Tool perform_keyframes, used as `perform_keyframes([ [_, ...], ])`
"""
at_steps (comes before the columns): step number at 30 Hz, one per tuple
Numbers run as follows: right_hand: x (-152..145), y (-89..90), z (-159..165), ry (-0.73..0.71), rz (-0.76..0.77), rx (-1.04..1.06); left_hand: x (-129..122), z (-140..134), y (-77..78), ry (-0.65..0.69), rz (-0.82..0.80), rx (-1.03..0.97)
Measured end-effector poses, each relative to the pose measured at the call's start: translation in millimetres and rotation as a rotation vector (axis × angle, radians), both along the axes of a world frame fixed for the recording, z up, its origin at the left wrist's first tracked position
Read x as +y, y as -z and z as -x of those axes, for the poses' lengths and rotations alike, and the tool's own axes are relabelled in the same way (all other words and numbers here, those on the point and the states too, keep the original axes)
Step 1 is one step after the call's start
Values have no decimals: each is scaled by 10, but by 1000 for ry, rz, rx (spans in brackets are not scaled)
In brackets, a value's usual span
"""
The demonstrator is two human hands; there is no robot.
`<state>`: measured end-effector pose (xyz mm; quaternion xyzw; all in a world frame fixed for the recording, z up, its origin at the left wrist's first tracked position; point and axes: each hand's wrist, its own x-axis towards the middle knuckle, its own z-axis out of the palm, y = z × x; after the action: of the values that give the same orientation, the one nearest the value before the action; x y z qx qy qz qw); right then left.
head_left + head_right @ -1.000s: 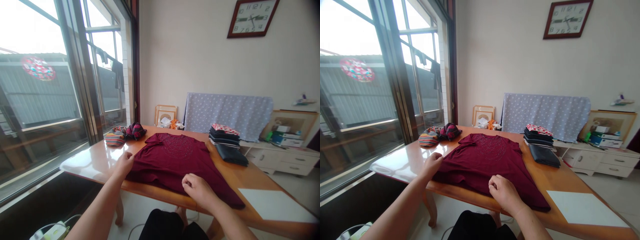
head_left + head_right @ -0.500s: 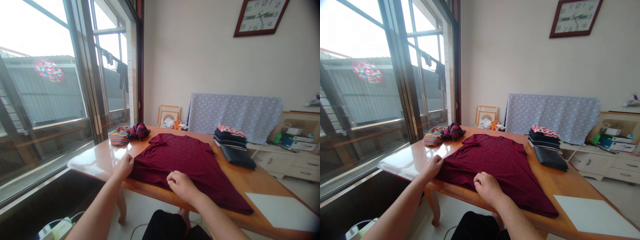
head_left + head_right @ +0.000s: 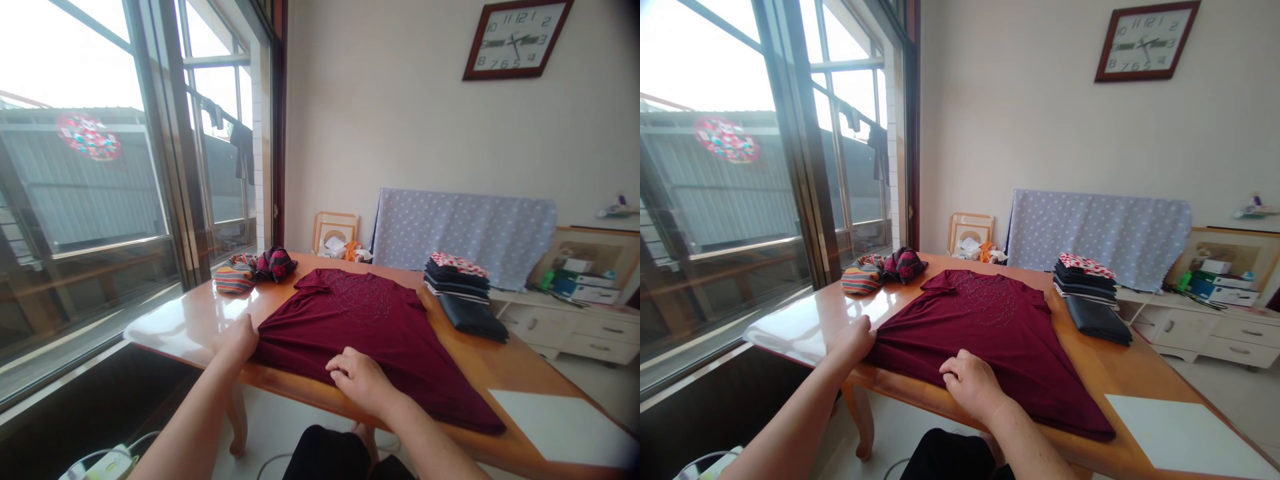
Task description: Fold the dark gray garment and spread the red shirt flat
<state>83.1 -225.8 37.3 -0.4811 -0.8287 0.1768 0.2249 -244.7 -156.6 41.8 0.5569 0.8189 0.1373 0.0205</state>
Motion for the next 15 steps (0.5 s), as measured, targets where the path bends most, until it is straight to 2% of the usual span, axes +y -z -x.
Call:
perform_keyframes([
  [2, 7, -23, -14, -3, -5, 13, -8, -51, -28, 32, -57, 84],
  [5, 28, -52, -44, 53, -29, 22, 0, -152, -68, 148, -165, 178],
  [9, 50, -77, -82, 81, -9, -67, 100, -287, -112, 234, -165, 114],
  [15, 170, -213, -144, -38, 54, -48, 433, -393, -142, 277, -171, 35],
])
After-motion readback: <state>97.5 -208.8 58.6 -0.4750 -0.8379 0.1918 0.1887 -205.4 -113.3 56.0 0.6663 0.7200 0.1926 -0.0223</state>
